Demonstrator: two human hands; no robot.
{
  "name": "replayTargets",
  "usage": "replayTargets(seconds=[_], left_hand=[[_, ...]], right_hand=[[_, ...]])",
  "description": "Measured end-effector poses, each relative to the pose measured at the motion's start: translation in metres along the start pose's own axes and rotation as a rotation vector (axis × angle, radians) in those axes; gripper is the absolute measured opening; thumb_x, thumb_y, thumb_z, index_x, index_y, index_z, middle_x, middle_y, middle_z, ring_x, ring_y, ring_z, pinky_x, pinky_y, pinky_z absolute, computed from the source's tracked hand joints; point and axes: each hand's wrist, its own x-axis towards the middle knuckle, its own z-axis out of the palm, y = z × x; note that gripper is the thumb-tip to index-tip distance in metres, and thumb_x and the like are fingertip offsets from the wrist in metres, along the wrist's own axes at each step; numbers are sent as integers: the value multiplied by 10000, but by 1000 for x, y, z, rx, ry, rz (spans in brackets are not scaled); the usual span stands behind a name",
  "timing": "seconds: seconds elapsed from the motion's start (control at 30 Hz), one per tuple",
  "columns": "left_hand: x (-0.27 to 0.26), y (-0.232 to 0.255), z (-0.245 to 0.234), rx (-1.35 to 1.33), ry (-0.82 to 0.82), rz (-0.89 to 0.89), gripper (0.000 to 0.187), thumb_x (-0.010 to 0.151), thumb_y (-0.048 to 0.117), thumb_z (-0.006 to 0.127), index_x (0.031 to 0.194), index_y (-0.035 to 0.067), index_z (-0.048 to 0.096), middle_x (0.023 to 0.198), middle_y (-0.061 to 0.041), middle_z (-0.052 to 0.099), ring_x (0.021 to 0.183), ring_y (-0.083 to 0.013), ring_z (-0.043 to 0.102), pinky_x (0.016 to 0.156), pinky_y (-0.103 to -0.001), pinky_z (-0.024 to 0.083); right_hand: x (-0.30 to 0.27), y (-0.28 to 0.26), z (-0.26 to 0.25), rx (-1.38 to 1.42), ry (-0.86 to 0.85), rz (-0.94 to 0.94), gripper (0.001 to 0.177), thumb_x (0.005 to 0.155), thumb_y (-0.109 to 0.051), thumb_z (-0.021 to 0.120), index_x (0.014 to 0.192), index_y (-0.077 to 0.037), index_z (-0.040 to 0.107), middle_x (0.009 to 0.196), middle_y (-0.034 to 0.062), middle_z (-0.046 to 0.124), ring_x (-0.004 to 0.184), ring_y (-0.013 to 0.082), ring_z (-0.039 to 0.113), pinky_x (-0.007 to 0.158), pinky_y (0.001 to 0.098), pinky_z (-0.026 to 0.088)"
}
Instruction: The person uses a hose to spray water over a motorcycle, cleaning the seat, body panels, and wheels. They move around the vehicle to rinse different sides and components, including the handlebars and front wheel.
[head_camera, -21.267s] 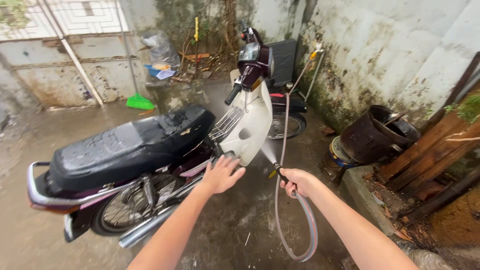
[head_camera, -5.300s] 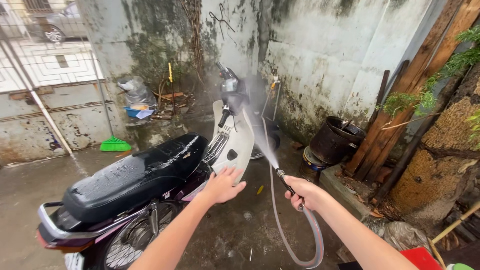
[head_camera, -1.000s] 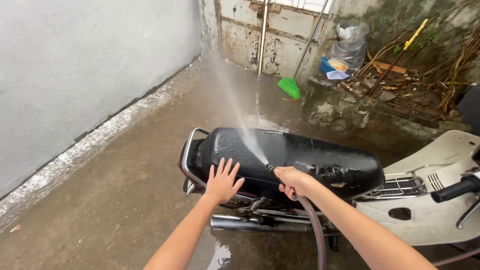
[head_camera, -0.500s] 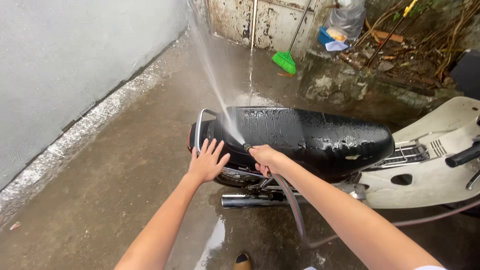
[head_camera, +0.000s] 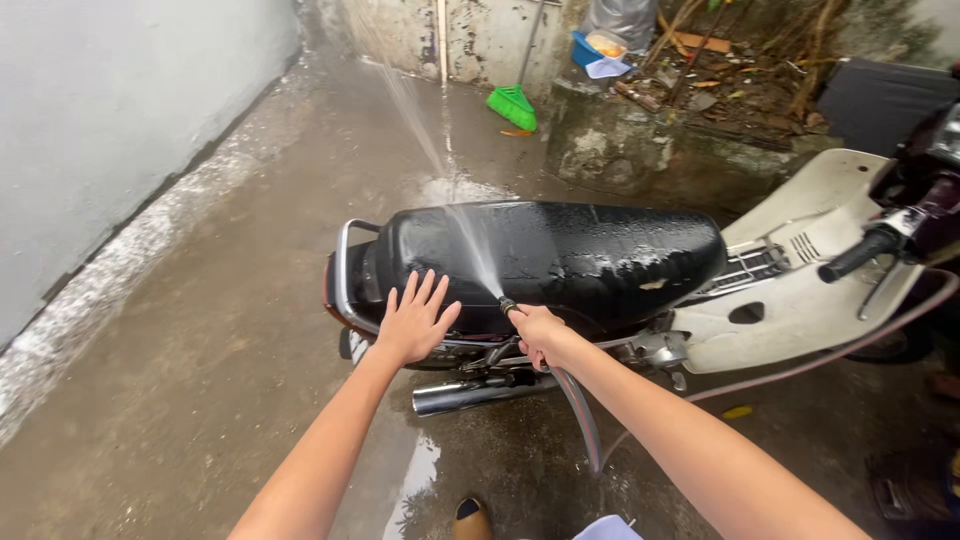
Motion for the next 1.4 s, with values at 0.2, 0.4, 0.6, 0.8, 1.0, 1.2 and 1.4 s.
replayTargets(seconds=[0.2, 0.4, 0.6, 0.8, 1.0, 1.2, 1.4], left_hand=[[32, 39, 10, 28, -8, 64, 633, 907, 557, 91, 1440, 217, 127, 1510, -26, 73, 1391, -248, 6, 1118, -479, 48], [47, 89, 16, 47, -50, 123, 633, 906, 540, 113, 1441, 201, 119, 1511, -30, 62, 1391, -259, 8, 1121, -478, 52], [70, 134, 43, 95, -116, 200, 650, 895, 565, 85, 1442, 214, 110, 1511, -18, 51, 1389, -251, -10, 1116, -482, 42], [73, 186, 50, 140, -177, 282, 646, 894, 562, 78, 1443, 223, 101, 1512, -8, 43, 1390, -242, -19, 1119, -472, 38], [73, 230, 49, 193, -212, 357, 653, 891, 576, 79, 1442, 225, 97, 1511, -8, 51, 1391, -235, -18, 1120, -469, 25], [66, 257, 39, 235, -215, 398, 661, 891, 582, 83, 1441, 217, 107, 1510, -8, 69, 1392, -230, -10, 1118, -473, 27], [68, 242, 44, 236, -197, 375, 671, 890, 573, 90, 1442, 193, 115, 1510, -19, 82, 1392, -235, 3, 1117, -481, 30]], right_hand=[[4, 34, -51, 100, 14, 78, 414, 895, -352, 457, 1290, -228, 467, 537, 108, 495, 326, 79, 352, 277, 134, 282], [26, 79, -100, 183, 52, 114, 426, 900, -385, 425, 1304, -249, 440, 535, 101, 461, 336, 73, 335, 294, 121, 272], [29, 109, -159, 274, 118, 169, 429, 900, -372, 428, 1311, -249, 428, 538, 99, 481, 360, 77, 346, 311, 135, 266], [10, 134, -212, 380, 162, 205, 452, 902, -429, 410, 1330, -289, 375, 533, 57, 423, 370, 55, 313, 332, 106, 257], [22, 170, -255, 495, 211, 241, 410, 896, -425, 404, 1287, -302, 416, 539, 43, 422, 369, 39, 302, 319, 105, 254], [-3, 166, -276, 517, 227, 235, 385, 900, -390, 396, 1270, -289, 422, 542, 24, 401, 390, 19, 279, 318, 88, 244], [-11, 159, -270, 448, 226, 231, 364, 894, -384, 411, 1238, -271, 450, 533, 39, 428, 377, 31, 309, 311, 106, 263]])
